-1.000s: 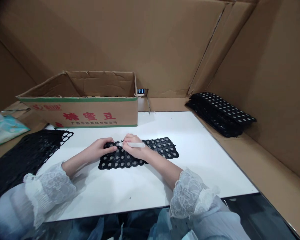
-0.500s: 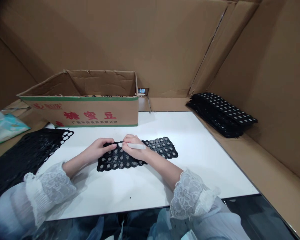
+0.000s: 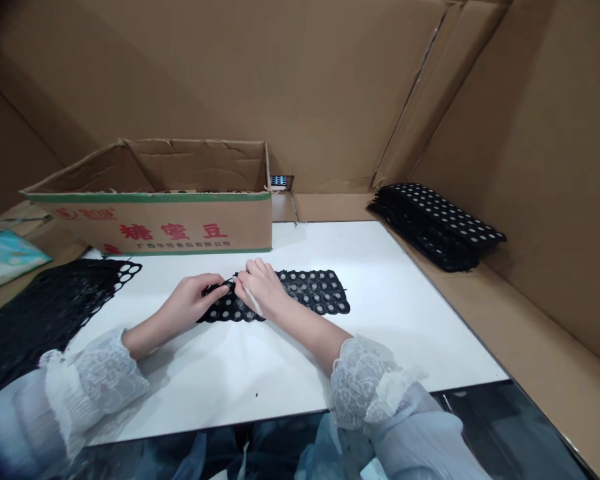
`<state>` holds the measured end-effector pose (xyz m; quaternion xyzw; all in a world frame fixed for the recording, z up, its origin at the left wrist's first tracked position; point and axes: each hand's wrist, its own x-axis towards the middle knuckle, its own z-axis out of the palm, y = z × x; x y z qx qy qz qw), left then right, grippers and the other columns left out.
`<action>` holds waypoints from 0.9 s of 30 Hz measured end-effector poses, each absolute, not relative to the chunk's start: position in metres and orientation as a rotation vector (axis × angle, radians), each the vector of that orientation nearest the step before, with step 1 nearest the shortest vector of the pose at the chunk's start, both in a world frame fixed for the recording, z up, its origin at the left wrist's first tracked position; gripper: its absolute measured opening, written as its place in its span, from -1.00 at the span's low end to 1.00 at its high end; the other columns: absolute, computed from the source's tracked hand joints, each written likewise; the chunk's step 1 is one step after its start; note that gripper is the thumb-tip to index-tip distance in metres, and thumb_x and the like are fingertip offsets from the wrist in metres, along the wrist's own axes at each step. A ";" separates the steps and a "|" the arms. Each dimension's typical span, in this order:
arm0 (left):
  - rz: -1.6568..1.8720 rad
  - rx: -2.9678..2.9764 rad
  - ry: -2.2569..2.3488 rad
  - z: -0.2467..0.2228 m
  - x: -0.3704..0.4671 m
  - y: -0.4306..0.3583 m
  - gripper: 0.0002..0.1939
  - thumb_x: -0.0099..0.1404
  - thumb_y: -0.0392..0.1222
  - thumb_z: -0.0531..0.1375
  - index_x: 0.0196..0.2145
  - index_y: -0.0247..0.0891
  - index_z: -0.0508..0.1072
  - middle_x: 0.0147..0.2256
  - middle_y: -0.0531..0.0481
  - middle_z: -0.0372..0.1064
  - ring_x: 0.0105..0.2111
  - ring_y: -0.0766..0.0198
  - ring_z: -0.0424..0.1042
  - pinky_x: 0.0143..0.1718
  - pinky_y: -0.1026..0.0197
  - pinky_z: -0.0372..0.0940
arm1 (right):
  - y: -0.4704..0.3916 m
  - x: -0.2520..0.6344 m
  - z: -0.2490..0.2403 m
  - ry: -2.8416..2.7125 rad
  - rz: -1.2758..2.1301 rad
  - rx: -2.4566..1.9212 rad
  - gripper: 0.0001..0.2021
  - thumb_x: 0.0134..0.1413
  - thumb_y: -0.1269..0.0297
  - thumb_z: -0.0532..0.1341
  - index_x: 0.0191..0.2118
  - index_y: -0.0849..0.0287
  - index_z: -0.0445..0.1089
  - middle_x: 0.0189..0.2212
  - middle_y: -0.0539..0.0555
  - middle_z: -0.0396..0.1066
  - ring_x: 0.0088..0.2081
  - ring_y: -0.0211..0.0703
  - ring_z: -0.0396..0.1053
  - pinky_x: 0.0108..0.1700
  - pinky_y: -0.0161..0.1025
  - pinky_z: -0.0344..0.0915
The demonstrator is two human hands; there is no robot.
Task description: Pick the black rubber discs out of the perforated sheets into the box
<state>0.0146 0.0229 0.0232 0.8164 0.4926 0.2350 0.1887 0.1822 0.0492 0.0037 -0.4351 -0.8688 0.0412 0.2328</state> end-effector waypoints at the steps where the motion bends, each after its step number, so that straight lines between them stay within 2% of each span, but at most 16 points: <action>1: 0.653 2.278 1.395 0.023 0.013 0.025 -0.71 0.24 -0.08 -0.08 -0.55 -0.26 0.20 -0.59 0.09 0.17 -0.54 0.34 0.17 -0.47 0.30 0.02 | 0.051 0.185 0.006 -2.375 0.213 -1.192 -0.74 0.09 0.30 -0.06 -0.52 0.20 0.25 -0.40 0.10 0.21 -0.25 -0.16 0.06 -0.20 -0.20 0.04; 4: 0.631 2.238 1.422 0.020 0.010 0.030 -0.70 0.23 -0.05 -0.08 -0.56 -0.26 0.16 -0.61 0.11 0.15 -0.56 0.35 0.15 -0.50 0.30 0.00 | 0.053 0.193 0.012 -2.345 0.581 -1.153 -0.72 0.06 0.34 -0.03 -0.62 0.20 0.22 -0.40 0.03 0.24 -0.25 -0.20 0.08 -0.18 -0.22 0.06; 6: 0.631 2.215 1.438 0.018 0.009 0.033 -0.70 0.23 -0.04 -0.09 -0.56 -0.26 0.16 -0.61 0.11 0.14 -0.55 0.35 0.15 -0.50 0.30 0.01 | 0.051 0.197 0.013 -2.344 0.660 -1.134 -0.72 0.03 0.34 0.00 -0.65 0.20 0.22 -0.36 0.02 0.24 -0.21 -0.20 0.08 -0.15 -0.19 0.05; 11: 0.550 2.160 1.379 0.016 0.008 0.035 -0.74 0.16 0.00 -0.01 -0.47 -0.26 0.24 -0.53 0.08 0.23 -0.49 0.31 0.22 -0.47 0.29 0.06 | 0.048 0.195 0.004 -2.345 0.518 -1.101 -0.70 0.04 0.29 0.01 -0.65 0.20 0.23 -0.37 0.06 0.16 -0.20 -0.17 0.03 -0.14 -0.17 0.05; 14: 0.420 2.173 1.379 0.019 0.006 0.035 -0.75 0.11 -0.01 0.04 -0.49 -0.27 0.26 -0.52 0.06 0.28 -0.50 0.29 0.24 -0.49 0.29 0.05 | 0.046 0.194 0.002 -2.356 0.468 -1.067 -0.70 0.05 0.28 0.00 -0.64 0.21 0.22 -0.36 0.06 0.14 -0.20 -0.18 0.02 -0.14 -0.18 0.04; 17: 0.368 2.202 1.441 0.020 0.005 0.034 -0.74 0.13 -0.02 0.02 -0.54 -0.26 0.26 -0.56 0.05 0.29 -0.53 0.28 0.25 -0.51 0.28 0.03 | 0.042 0.192 0.003 -2.383 0.379 -1.080 -0.72 0.06 0.25 -0.01 -0.59 0.20 0.25 -0.34 0.06 0.13 -0.21 -0.16 0.00 -0.17 -0.17 0.03; 23: 0.449 2.264 1.582 0.018 0.016 0.024 -0.76 0.17 -0.10 -0.03 -0.52 -0.26 0.30 -0.53 -0.05 0.34 -0.49 0.20 0.31 -0.50 0.25 0.03 | 0.034 0.179 -0.001 -2.425 0.050 -1.209 -0.74 0.08 0.24 -0.03 -0.46 0.19 0.33 -0.35 0.15 0.12 -0.23 -0.08 -0.01 -0.21 -0.14 0.02; 27: 0.472 2.252 1.687 0.022 0.019 0.020 -0.76 0.17 -0.09 -0.02 -0.54 -0.25 0.27 -0.60 -0.01 0.30 -0.55 0.21 0.27 -0.54 0.26 0.00 | 0.039 0.175 -0.002 -2.406 -0.055 -1.268 -0.73 0.09 0.25 -0.05 -0.42 0.20 0.34 -0.36 0.17 0.13 -0.22 -0.06 0.00 -0.20 -0.14 0.02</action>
